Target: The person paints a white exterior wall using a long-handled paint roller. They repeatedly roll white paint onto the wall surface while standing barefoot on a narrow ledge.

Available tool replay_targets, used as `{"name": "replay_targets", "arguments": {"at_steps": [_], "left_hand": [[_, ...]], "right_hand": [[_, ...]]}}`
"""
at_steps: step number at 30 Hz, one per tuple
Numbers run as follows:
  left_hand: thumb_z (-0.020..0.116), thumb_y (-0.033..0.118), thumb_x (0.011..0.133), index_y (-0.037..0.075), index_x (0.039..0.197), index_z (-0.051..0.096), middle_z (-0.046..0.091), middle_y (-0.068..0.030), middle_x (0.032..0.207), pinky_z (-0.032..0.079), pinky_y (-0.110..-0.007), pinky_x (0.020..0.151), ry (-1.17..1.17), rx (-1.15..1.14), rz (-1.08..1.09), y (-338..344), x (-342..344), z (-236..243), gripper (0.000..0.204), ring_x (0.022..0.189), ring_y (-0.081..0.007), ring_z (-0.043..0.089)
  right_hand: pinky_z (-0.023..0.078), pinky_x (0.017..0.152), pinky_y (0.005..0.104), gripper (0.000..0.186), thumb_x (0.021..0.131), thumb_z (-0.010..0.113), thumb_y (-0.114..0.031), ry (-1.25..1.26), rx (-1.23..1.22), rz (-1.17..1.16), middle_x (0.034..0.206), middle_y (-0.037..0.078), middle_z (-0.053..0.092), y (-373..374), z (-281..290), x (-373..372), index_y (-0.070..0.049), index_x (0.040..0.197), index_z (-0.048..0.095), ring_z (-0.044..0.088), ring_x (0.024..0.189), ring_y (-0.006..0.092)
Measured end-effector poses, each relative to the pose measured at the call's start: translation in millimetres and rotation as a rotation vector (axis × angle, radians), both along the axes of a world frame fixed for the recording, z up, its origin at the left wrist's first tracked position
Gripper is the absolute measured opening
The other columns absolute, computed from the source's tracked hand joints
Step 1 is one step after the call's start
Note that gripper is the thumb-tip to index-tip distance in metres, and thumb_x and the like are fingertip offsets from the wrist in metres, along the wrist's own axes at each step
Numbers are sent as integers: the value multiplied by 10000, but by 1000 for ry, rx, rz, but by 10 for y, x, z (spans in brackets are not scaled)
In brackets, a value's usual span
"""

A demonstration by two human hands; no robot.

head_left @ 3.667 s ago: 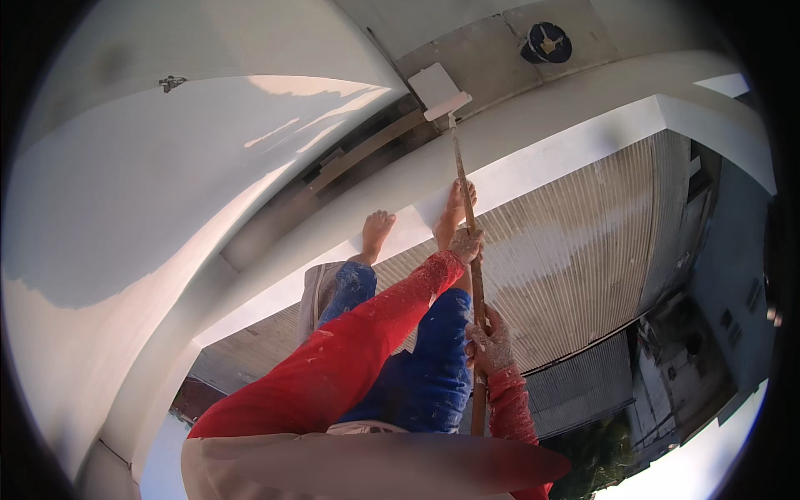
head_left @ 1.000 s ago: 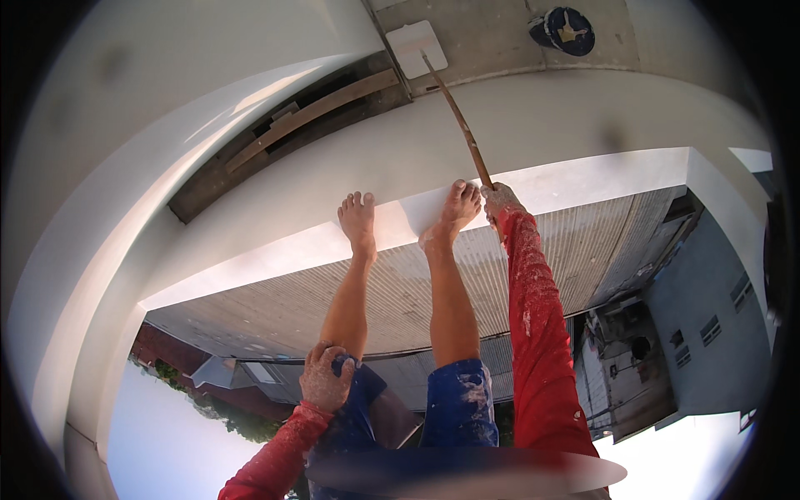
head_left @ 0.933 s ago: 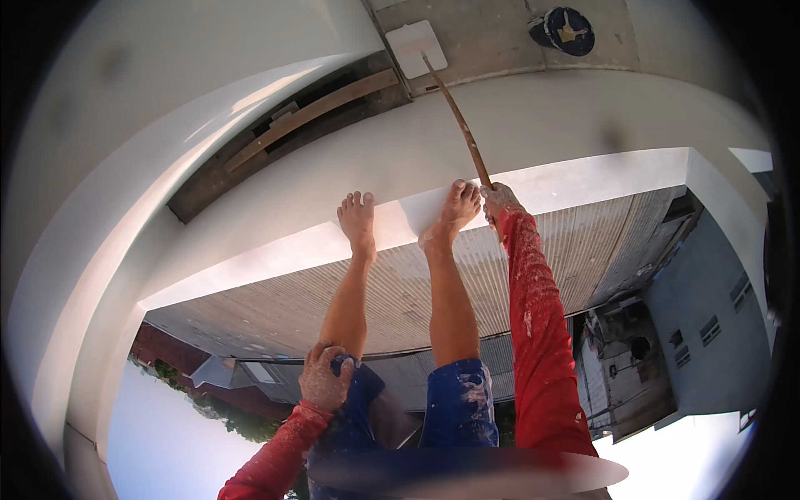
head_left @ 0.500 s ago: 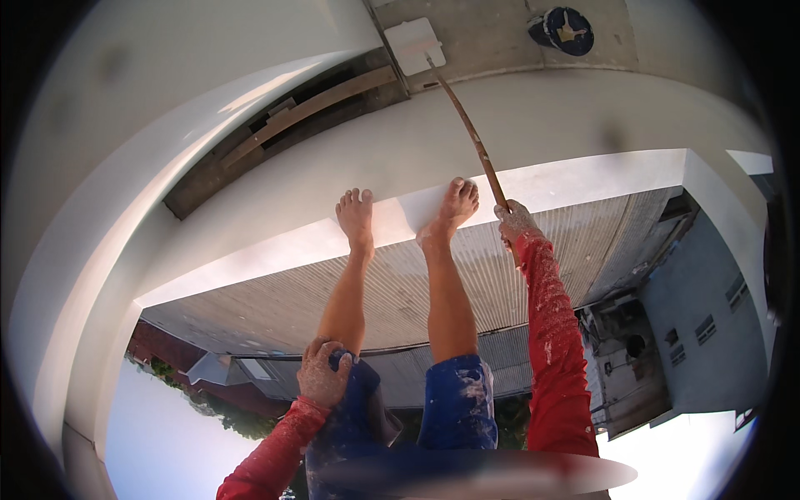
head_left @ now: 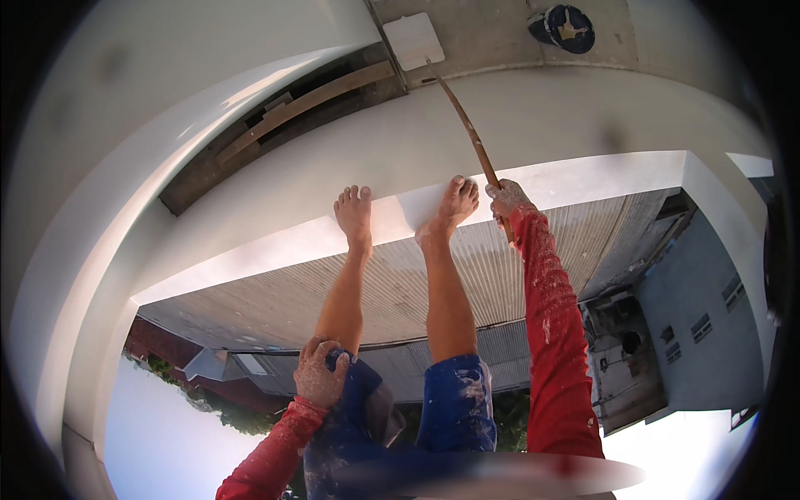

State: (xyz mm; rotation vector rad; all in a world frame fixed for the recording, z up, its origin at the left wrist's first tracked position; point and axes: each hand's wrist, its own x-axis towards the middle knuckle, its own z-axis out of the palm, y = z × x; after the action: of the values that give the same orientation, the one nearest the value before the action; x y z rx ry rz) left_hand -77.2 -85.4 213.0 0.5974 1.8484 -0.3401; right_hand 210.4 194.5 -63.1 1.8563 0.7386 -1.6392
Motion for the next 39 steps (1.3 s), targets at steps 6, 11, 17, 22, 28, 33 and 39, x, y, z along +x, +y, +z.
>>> {"name": "replay_targets", "arguments": {"at_steps": [6, 11, 17, 22, 28, 33, 39], "left_hand": [[671, 268, 806, 113, 1041, 640, 544, -75, 1220, 447, -466, 937, -2, -13, 11, 8, -16, 8, 283, 1188, -314, 493], [675, 250, 808, 110, 1052, 635, 552, -102, 1224, 435, -442, 961, -27, 35, 15, 31, -62, -14, 285, 1163, -331, 515], [676, 260, 808, 113, 1064, 636, 547, -99, 1232, 434, -447, 963, -29, 7, 21, 3, -75, -49, 298, 1174, -329, 509], [678, 261, 814, 116, 1061, 637, 549, -102, 1234, 437, -448, 959, -26, 19, 29, -52, -61, -22, 289, 1167, -332, 515], [687, 238, 810, 112, 1046, 639, 556, -107, 1224, 444, -443, 946, -14, 28, 18, -64, -30, -13, 271, 1142, -340, 530], [685, 243, 812, 109, 1040, 642, 560, -104, 1217, 447, -438, 944, -19, 61, 32, -49, -13, 8, 268, 1134, -337, 534], [668, 274, 811, 112, 1034, 644, 558, -90, 1198, 454, -453, 937, -2, 48, 18, -88, -7, 1, 276, 1163, -321, 513]], "right_hand": [[401, 343, 340, 270, 945, 509, -273, 14, -6, -12, 560, 40, 478, 152, -163, -107, -4, 966, 497, 483, 391, 172], [396, 338, 344, 276, 946, 510, -286, -29, 4, 33, 571, 38, 470, 96, -3, -54, -15, 990, 488, 480, 385, 176], [391, 335, 333, 261, 938, 540, -284, -74, 40, 66, 578, 29, 470, -12, 95, 48, -27, 963, 502, 470, 377, 164], [390, 331, 328, 275, 933, 555, -283, -9, 36, 1, 566, 33, 474, 7, 49, 82, -12, 942, 509, 467, 376, 161], [393, 334, 329, 261, 931, 533, -267, 37, 49, -23, 544, 35, 471, 67, -75, 20, -10, 964, 495, 466, 380, 161], [409, 368, 358, 270, 920, 495, -266, -1, 30, 58, 554, 54, 481, 167, -404, -229, -16, 1020, 516, 485, 399, 185], [412, 377, 353, 309, 899, 500, -265, -68, -23, -24, 579, 52, 492, 101, -483, -214, -7, 1063, 547, 481, 415, 188]]}}
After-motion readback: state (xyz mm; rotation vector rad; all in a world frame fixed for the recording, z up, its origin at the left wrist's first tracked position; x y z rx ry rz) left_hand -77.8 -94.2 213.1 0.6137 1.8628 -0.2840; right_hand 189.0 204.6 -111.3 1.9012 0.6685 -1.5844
